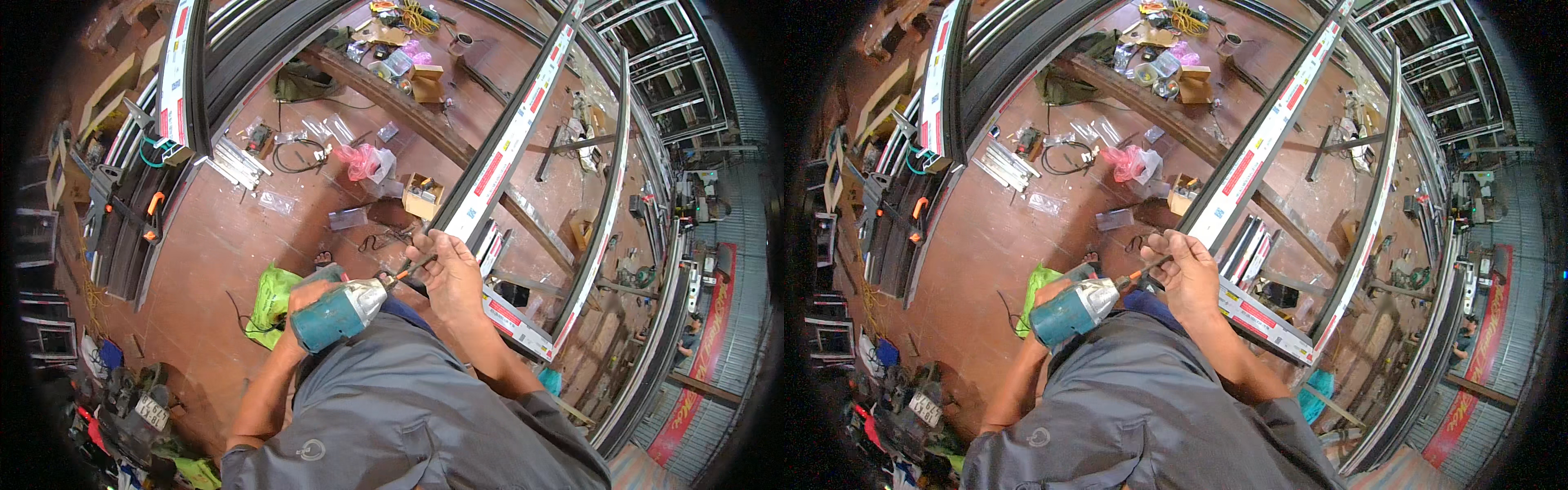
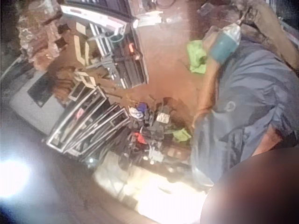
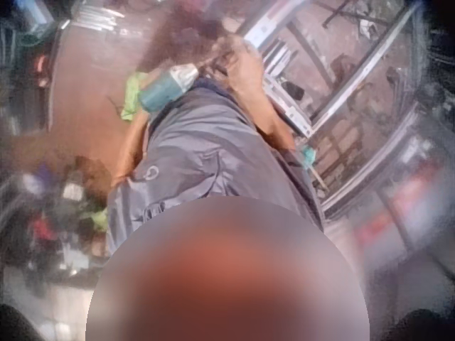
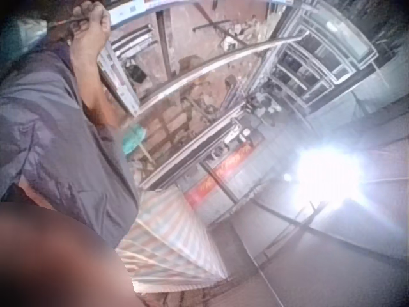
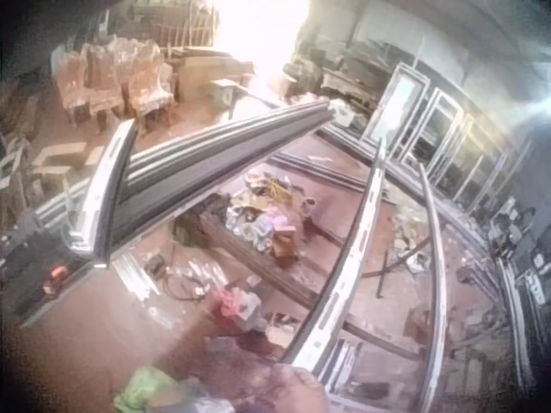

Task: The person assembles a window frame by aligning metal profiles on a workbench, inserting corner connectors, and securing them with a cordless drill. The person repeatedly positions and fastens the frame corners, then lifts and repositions the assembled frame.

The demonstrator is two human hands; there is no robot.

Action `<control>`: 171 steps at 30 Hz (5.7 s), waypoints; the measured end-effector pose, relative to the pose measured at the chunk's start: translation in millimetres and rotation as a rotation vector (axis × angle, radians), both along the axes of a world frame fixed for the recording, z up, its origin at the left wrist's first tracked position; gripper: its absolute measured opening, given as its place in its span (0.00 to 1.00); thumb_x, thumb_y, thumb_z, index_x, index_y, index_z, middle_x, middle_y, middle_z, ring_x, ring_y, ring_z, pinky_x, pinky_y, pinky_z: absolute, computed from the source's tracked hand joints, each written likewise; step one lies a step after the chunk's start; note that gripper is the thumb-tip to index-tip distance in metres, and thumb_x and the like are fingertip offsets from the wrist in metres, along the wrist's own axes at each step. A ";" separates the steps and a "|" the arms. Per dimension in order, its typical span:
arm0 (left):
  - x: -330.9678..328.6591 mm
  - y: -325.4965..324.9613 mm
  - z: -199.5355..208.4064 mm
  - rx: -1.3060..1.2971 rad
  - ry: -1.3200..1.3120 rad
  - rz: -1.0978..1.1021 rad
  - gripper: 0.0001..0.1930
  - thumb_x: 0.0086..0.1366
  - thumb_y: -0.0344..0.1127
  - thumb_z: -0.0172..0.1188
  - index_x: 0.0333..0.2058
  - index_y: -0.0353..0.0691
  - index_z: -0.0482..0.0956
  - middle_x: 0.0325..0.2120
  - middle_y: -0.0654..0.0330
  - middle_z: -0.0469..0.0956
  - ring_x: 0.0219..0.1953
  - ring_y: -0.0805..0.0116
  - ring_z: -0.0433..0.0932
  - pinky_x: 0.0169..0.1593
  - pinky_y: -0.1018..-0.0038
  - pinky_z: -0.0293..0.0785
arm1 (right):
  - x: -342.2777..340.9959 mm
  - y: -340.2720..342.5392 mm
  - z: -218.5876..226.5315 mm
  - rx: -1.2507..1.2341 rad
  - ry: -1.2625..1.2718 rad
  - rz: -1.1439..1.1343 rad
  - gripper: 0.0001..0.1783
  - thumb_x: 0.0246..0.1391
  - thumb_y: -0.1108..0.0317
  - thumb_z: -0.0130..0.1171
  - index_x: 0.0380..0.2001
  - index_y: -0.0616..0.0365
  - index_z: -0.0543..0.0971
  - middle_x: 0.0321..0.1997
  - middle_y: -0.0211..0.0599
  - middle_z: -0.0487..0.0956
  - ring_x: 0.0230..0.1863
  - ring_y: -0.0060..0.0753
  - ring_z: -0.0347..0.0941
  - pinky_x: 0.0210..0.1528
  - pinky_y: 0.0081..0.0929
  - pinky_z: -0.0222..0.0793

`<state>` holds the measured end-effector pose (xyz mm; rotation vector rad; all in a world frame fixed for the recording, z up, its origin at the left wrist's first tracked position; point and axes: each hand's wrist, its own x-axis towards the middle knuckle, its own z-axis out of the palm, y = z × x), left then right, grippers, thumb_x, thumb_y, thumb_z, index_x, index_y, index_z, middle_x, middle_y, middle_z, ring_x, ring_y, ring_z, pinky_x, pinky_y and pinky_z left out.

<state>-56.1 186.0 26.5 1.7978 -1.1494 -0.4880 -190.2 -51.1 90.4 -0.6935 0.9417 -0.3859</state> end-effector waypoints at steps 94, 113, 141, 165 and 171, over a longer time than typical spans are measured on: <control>155.0 -138.6 -109.0 0.539 1.005 -0.581 0.13 0.57 0.44 0.74 0.37 0.43 0.89 0.15 0.66 0.77 0.16 0.76 0.75 0.23 0.74 0.72 | -85.1 -16.0 -97.4 -1.660 1.028 0.775 0.42 0.63 0.60 0.65 0.73 0.69 0.61 0.55 0.59 0.75 0.53 0.59 0.71 0.59 0.49 0.66; 143.4 -38.8 -91.3 0.404 0.726 0.186 0.23 0.56 0.53 0.79 0.40 0.40 0.89 0.28 0.60 0.85 0.27 0.68 0.82 0.33 0.70 0.79 | -69.7 -21.4 -73.1 -1.673 0.919 0.811 0.66 0.43 0.42 0.82 0.77 0.49 0.55 0.81 0.71 0.46 0.80 0.76 0.48 0.74 0.67 0.53; -325.1 -42.4 -124.2 -0.244 0.418 0.873 0.20 0.51 0.40 0.77 0.40 0.39 0.84 0.35 0.51 0.87 0.37 0.50 0.87 0.42 0.64 0.81 | 9.6 -113.5 -81.3 -2.053 -0.031 1.363 0.28 0.76 0.44 0.45 0.47 0.53 0.87 0.50 0.42 0.86 0.51 0.52 0.81 0.56 0.48 0.69; -199.7 -2.3 -163.5 -0.207 0.182 0.395 0.18 0.58 0.44 0.71 0.45 0.47 0.85 0.41 0.59 0.87 0.44 0.56 0.86 0.51 0.59 0.79 | 22.1 -107.2 -91.5 -1.967 0.279 1.284 0.29 0.74 0.48 0.49 0.40 0.61 0.89 0.38 0.47 0.88 0.41 0.44 0.84 0.49 0.35 0.74; -158.3 6.3 -150.6 -0.168 -0.425 0.367 0.18 0.59 0.41 0.61 0.48 0.48 0.82 0.28 0.64 0.75 0.33 0.59 0.78 0.39 0.62 0.73 | 24.8 -109.8 -96.6 -1.909 0.278 1.285 0.30 0.75 0.49 0.48 0.38 0.64 0.89 0.36 0.45 0.88 0.39 0.39 0.84 0.48 0.32 0.73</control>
